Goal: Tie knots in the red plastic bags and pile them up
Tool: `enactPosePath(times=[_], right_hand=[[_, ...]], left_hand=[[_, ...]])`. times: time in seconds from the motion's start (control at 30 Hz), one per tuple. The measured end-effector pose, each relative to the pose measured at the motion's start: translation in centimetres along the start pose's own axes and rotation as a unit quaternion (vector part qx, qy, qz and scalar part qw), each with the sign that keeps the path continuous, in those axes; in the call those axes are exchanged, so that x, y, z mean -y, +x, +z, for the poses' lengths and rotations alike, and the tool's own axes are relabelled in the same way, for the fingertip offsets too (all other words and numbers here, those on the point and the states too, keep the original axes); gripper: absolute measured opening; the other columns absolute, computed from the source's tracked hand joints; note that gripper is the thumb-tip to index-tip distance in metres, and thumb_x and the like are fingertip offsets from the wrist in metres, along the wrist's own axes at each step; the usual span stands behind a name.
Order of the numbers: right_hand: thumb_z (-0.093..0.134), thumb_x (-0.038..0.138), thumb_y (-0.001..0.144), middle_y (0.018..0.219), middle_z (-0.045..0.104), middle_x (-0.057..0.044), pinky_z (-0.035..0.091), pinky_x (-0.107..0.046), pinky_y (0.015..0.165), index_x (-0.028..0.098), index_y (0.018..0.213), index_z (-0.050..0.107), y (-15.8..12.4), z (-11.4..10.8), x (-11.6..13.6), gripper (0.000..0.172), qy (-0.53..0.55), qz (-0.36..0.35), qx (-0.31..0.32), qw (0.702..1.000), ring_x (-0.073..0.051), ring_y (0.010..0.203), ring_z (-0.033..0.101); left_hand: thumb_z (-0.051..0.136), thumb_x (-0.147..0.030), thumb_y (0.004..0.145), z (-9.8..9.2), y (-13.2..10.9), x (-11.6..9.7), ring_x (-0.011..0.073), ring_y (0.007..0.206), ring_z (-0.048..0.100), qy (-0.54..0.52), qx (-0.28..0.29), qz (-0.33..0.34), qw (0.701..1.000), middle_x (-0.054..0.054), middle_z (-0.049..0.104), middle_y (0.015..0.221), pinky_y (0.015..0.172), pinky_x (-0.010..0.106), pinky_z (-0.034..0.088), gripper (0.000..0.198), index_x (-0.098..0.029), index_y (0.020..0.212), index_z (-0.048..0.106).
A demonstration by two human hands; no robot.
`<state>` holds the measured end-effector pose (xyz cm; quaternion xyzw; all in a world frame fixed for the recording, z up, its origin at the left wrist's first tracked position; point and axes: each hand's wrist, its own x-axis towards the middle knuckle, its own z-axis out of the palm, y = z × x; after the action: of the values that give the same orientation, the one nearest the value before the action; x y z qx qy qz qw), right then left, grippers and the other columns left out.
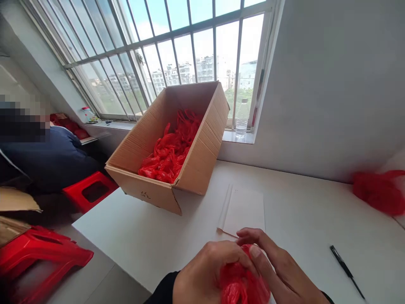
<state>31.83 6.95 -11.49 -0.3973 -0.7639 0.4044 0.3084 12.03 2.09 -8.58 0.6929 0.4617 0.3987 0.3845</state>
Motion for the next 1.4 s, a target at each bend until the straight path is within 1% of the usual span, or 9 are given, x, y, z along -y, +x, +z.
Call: enactPosePath(times=[0.13,0.27,0.37,0.57,0.73,0.9,1.07,1.23,1.4], right_hand=[[0.029,0.049,0.104,0.106,0.070,-0.006,0.054,-0.035,0.085,0.027,0.122,0.062,1.5,1.0,1.3,0.043,0.118,0.034,0.069,0.990,-0.024,0.102,0.064],[0.039,0.042,0.104,0.104,0.066,-0.004,0.048,-0.035,0.086,0.025,0.128,0.055,2.4,1.2,1.1,0.033,0.184,0.016,0.125,0.975,-0.019,0.092,0.061],[0.043,0.041,0.103,0.086,0.061,-0.001,0.046,-0.030,0.074,0.020,0.102,0.061,2.6,0.8,0.5,0.028,0.210,-0.002,0.162,0.964,-0.015,0.078,0.055],[0.043,0.036,0.104,0.100,0.062,-0.003,0.046,-0.032,0.083,0.021,0.103,0.057,2.5,0.5,0.8,0.020,0.172,-0.016,0.098,0.980,-0.017,0.091,0.057],[0.037,0.035,0.106,0.084,0.055,0.001,0.043,-0.029,0.068,0.024,0.097,0.051,1.9,1.4,1.7,0.020,0.131,-0.011,-0.033,0.991,-0.014,0.072,0.051],[0.036,0.029,0.104,0.088,0.052,-0.002,0.042,-0.032,0.069,0.024,0.096,0.047,0.2,2.0,-1.8,0.014,-0.020,-0.030,-0.137,0.990,-0.017,0.077,0.052],[0.036,0.036,0.104,0.083,0.056,-0.003,0.044,-0.034,0.065,0.024,0.093,0.050,-2.3,2.7,-7.0,0.021,-0.054,0.062,-0.135,0.987,-0.019,0.071,0.052],[0.047,0.049,0.100,0.084,0.059,0.000,0.045,-0.033,0.064,0.027,0.106,0.053,-3.2,3.5,-5.5,0.024,0.040,0.189,-0.099,0.976,-0.018,0.071,0.053],[0.043,0.038,0.102,0.101,0.058,-0.005,0.047,-0.043,0.085,0.026,0.095,0.053,-3.4,6.0,-4.6,0.017,-0.033,0.100,-0.111,0.988,-0.025,0.097,0.055]], left_hand=[[0.050,-0.002,0.086,-0.6,0.2,1.0,0.0185,0.077,0.068,0.246,-0.030,0.141,0.958,0.005,0.072,0.089,0.062,0.028,0.054,0.039,-0.022,0.114,0.068],[0.048,-0.006,0.096,-1.4,0.6,3.5,0.0180,0.091,0.068,0.255,-0.061,0.243,0.934,0.011,0.069,0.106,0.069,0.027,0.057,0.038,-0.020,0.130,0.060],[0.052,-0.005,0.095,-1.7,0.4,4.7,0.0180,0.092,0.065,0.276,-0.077,0.275,0.918,0.012,0.064,0.110,0.070,0.029,0.057,0.043,-0.021,0.134,0.059],[0.057,-0.004,0.093,-1.9,0.3,4.9,0.0214,0.109,0.060,0.277,-0.087,0.276,0.916,0.013,0.058,0.121,0.078,0.032,0.056,0.052,-0.023,0.141,0.053],[0.047,-0.015,0.100,-1.4,0.5,4.8,0.0273,0.129,0.050,0.294,-0.071,0.259,0.917,0.017,0.051,0.141,0.100,0.045,0.050,0.050,-0.017,0.149,0.042],[0.039,-0.015,0.100,-1.8,-2.6,7.1,0.0365,0.145,0.031,0.371,-0.061,0.211,0.902,0.017,0.035,0.157,0.114,0.059,0.032,0.051,-0.017,0.152,0.038],[0.044,-0.010,0.097,-2.5,-6.6,10.8,0.0308,0.147,0.031,0.442,-0.052,0.130,0.886,0.009,0.042,0.156,0.121,0.052,0.023,0.057,-0.022,0.152,0.037],[0.030,-0.023,0.103,-0.6,-6.4,10.4,0.0311,0.148,0.028,0.378,-0.056,0.103,0.918,0.011,0.036,0.159,0.118,0.050,0.030,0.050,-0.015,0.153,0.034],[0.033,-0.027,0.102,2.5,-4.6,10.0,0.0285,0.151,0.023,0.417,0.035,0.160,0.894,0.009,0.031,0.162,0.122,0.047,0.019,0.054,-0.013,0.154,0.030]])
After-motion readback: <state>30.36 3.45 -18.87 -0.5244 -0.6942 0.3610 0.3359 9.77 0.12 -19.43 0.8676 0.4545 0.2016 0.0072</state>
